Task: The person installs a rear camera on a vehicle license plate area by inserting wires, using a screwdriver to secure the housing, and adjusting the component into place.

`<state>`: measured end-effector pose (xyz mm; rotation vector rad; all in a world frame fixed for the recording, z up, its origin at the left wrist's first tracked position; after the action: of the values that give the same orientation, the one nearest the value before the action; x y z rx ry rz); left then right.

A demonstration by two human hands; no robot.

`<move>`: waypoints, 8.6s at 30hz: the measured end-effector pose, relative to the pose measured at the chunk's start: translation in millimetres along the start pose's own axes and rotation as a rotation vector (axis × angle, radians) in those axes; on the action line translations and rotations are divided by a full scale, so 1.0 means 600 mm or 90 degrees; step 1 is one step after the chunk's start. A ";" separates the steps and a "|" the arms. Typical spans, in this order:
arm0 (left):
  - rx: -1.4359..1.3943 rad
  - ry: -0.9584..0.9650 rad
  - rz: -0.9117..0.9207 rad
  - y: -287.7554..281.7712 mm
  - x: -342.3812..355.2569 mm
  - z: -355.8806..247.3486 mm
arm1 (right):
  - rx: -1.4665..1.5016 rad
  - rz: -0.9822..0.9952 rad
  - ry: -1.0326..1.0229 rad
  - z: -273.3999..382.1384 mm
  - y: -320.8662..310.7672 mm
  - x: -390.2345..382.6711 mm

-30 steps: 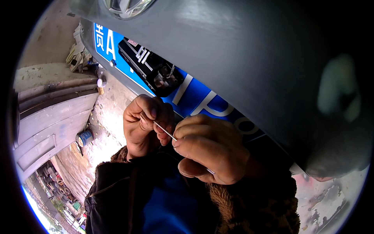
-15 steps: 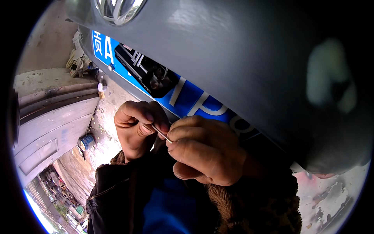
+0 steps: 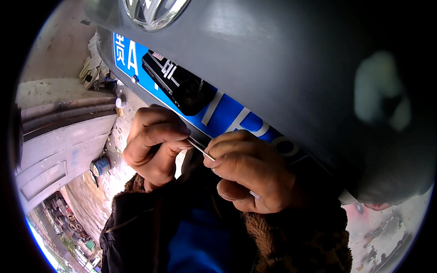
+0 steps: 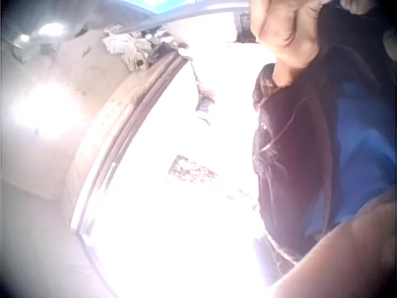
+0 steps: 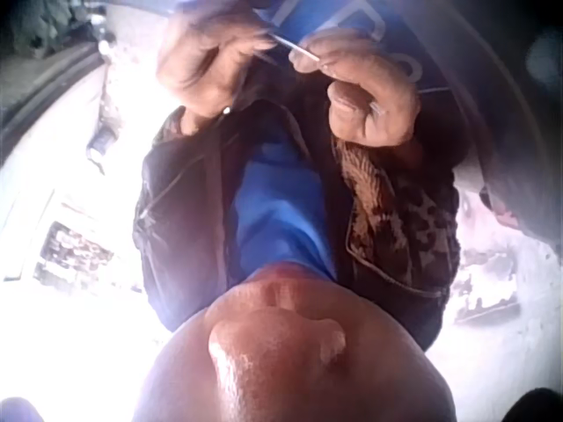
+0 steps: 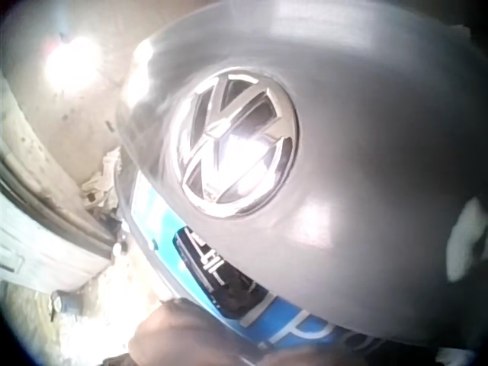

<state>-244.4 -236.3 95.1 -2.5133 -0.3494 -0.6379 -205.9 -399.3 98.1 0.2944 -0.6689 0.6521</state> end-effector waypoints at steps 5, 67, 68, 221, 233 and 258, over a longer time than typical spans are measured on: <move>0.168 0.107 -0.021 0.008 0.016 -0.024 | -0.052 -0.048 -0.027 0.002 -0.005 -0.001; 0.210 0.185 -0.028 0.032 0.026 0.014 | -0.465 -0.044 -0.083 -0.024 0.011 0.038; 0.212 0.185 -0.030 0.032 0.026 0.014 | -0.463 -0.045 -0.084 -0.025 0.011 0.038; 0.162 0.221 -0.113 0.025 0.026 0.011 | -0.424 0.016 -0.133 -0.019 0.026 0.047; 0.134 0.239 -0.110 0.018 0.026 0.008 | -0.458 0.076 -0.156 -0.014 0.032 0.053; 0.218 0.247 -0.083 0.018 0.026 0.013 | -0.513 -0.039 0.098 -0.018 0.004 0.061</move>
<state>-224.4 -239.1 92.5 -2.0021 -0.4379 -1.0040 -180.7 -375.8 114.1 -0.4756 -0.7189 0.3019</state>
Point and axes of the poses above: each hand's wrist, its own x-axis towards the middle knuckle, its own y-axis out of the palm, z = x × y, the point moved 9 cm from there along x, towards the middle knuckle, and after that the axes turned 7 degrees about x, right-handed, at the moved point
